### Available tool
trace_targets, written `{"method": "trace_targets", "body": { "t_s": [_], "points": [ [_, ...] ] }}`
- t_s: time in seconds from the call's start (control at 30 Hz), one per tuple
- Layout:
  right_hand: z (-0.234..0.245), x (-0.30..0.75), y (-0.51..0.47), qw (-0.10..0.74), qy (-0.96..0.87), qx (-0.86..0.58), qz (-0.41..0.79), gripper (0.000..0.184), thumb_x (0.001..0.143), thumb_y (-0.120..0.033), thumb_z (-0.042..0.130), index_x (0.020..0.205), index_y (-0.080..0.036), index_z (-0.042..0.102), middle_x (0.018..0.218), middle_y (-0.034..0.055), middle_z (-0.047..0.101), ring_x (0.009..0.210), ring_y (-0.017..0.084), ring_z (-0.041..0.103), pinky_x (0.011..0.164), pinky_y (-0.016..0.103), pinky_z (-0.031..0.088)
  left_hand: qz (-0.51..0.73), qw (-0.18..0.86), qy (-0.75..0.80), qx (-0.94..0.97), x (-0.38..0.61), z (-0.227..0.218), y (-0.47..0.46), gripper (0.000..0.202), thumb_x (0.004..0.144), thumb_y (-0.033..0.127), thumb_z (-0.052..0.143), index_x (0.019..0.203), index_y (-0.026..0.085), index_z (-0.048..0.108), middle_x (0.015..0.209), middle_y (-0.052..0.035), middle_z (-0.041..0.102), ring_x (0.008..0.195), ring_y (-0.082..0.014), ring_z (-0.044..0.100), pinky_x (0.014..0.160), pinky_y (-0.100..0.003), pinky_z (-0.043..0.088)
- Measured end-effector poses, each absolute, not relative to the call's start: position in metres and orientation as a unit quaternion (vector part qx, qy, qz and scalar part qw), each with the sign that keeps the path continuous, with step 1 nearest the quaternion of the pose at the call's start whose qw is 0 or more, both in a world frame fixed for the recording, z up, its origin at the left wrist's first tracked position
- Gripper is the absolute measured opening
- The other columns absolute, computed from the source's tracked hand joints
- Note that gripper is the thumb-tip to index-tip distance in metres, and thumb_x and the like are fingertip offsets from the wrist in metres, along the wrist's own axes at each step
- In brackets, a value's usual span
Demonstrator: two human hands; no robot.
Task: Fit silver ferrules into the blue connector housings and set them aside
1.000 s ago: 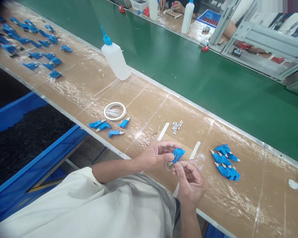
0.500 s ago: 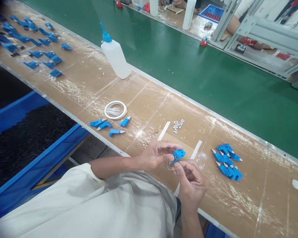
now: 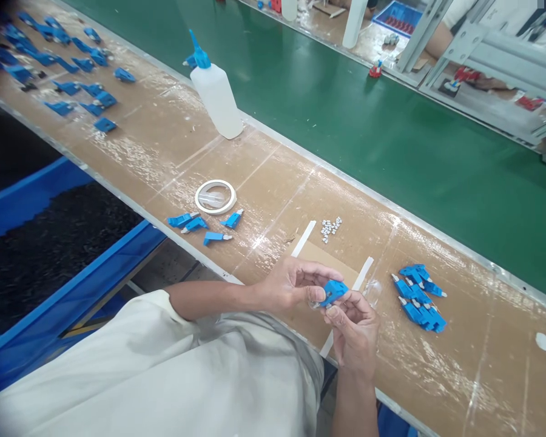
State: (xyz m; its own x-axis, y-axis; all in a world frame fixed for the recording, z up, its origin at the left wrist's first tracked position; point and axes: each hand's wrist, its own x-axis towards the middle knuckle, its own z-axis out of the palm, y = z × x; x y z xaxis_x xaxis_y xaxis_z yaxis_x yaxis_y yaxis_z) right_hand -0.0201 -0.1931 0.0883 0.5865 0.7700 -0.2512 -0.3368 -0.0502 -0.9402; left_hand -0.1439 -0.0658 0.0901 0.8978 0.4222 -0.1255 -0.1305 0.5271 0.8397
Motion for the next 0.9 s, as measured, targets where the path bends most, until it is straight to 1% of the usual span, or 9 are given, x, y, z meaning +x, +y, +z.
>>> {"method": "trace_targets", "body": {
  "t_s": [0.1,0.3,0.43,0.53,0.63,0.7,0.8,0.87,0.9],
  "points": [
    [0.085,-0.019,-0.194,0.665,-0.179,-0.593,0.417,0.031,0.060,-0.039,0.094,0.076,-0.022,0.074,0.060,0.0001,0.067,0.049,0.012,0.059,0.046,0.023,0.050,0.163,0.853,0.157,0.471,-0.143,0.089,-0.066,0.062,0.074,0.054,0.082,0.120,0.014,0.074,0.104,-0.0135,0.075,0.091,-0.0190,0.069,0.082,-0.029,0.053],
    [0.082,-0.021,-0.195,0.676,-0.163,-0.579,0.425,0.029,0.060,-0.035,0.095,0.077,-0.022,0.076,0.059,-0.0002,0.068,0.049,0.011,0.060,0.050,0.021,0.054,0.163,0.840,0.170,0.489,-0.143,0.086,-0.067,0.056,0.076,0.047,0.082,0.120,0.014,0.074,0.102,-0.0131,0.075,0.090,-0.0192,0.069,0.084,-0.030,0.054],
    [0.081,-0.023,-0.193,0.692,-0.170,-0.571,0.409,0.029,0.060,-0.034,0.095,0.078,-0.023,0.074,0.058,-0.0023,0.067,0.046,0.009,0.059,0.048,0.020,0.053,0.157,0.840,0.174,0.489,-0.142,0.088,-0.066,0.055,0.077,0.046,0.081,0.121,0.015,0.073,0.104,-0.0130,0.075,0.091,-0.0195,0.070,0.082,-0.029,0.053],
    [0.081,-0.022,-0.189,0.689,-0.165,-0.585,0.396,0.031,0.061,-0.033,0.095,0.080,-0.023,0.073,0.063,-0.0017,0.068,0.048,0.010,0.060,0.046,0.018,0.052,0.155,0.845,0.172,0.482,-0.140,0.089,-0.066,0.055,0.076,0.045,0.082,0.120,0.015,0.074,0.103,-0.0124,0.075,0.091,-0.0188,0.070,0.082,-0.029,0.053],
    [0.085,-0.014,-0.188,0.682,-0.165,-0.602,0.382,0.036,0.058,-0.036,0.096,0.082,-0.022,0.073,0.067,-0.0006,0.068,0.051,0.009,0.060,0.043,0.016,0.049,0.169,0.842,0.164,0.486,-0.136,0.089,-0.062,0.054,0.074,0.045,0.084,0.118,0.014,0.074,0.101,-0.0112,0.075,0.088,-0.0170,0.070,0.082,-0.028,0.053],
    [0.090,-0.005,-0.193,0.678,-0.181,-0.601,0.384,0.039,0.057,-0.042,0.095,0.083,-0.021,0.074,0.069,0.0001,0.067,0.050,0.010,0.059,0.040,0.016,0.046,0.183,0.829,0.156,0.504,-0.126,0.090,-0.051,0.052,0.076,0.044,0.082,0.117,0.013,0.073,0.096,-0.0105,0.074,0.082,-0.0154,0.069,0.078,-0.028,0.053],
    [0.099,0.005,-0.212,0.662,-0.194,-0.615,0.382,0.037,0.062,-0.045,0.092,0.083,-0.021,0.073,0.071,0.0016,0.067,0.049,0.010,0.058,0.036,0.016,0.041,0.223,0.752,0.174,0.595,-0.095,0.091,-0.009,0.044,0.084,0.037,0.073,0.121,0.012,0.070,0.094,-0.0102,0.074,0.077,-0.0137,0.067,0.072,-0.027,0.052],
    [0.104,0.007,-0.228,0.657,-0.178,-0.639,0.359,0.033,0.064,-0.043,0.091,0.079,-0.021,0.072,0.069,0.0014,0.065,0.048,0.009,0.057,0.036,0.016,0.040,0.249,0.631,0.219,0.701,-0.064,0.091,0.035,0.038,0.090,0.029,0.063,0.124,0.012,0.067,0.100,-0.0108,0.074,0.083,-0.0142,0.067,0.078,-0.027,0.053],
    [0.106,0.007,-0.237,0.659,-0.165,-0.650,0.342,0.033,0.064,-0.043,0.091,0.077,-0.020,0.071,0.068,0.0011,0.064,0.047,0.009,0.056,0.036,0.016,0.040,0.258,0.541,0.265,0.755,-0.047,0.091,0.058,0.035,0.092,0.026,0.059,0.123,0.012,0.067,0.102,-0.0108,0.073,0.087,-0.0149,0.067,0.081,-0.028,0.052]
  ]
}}
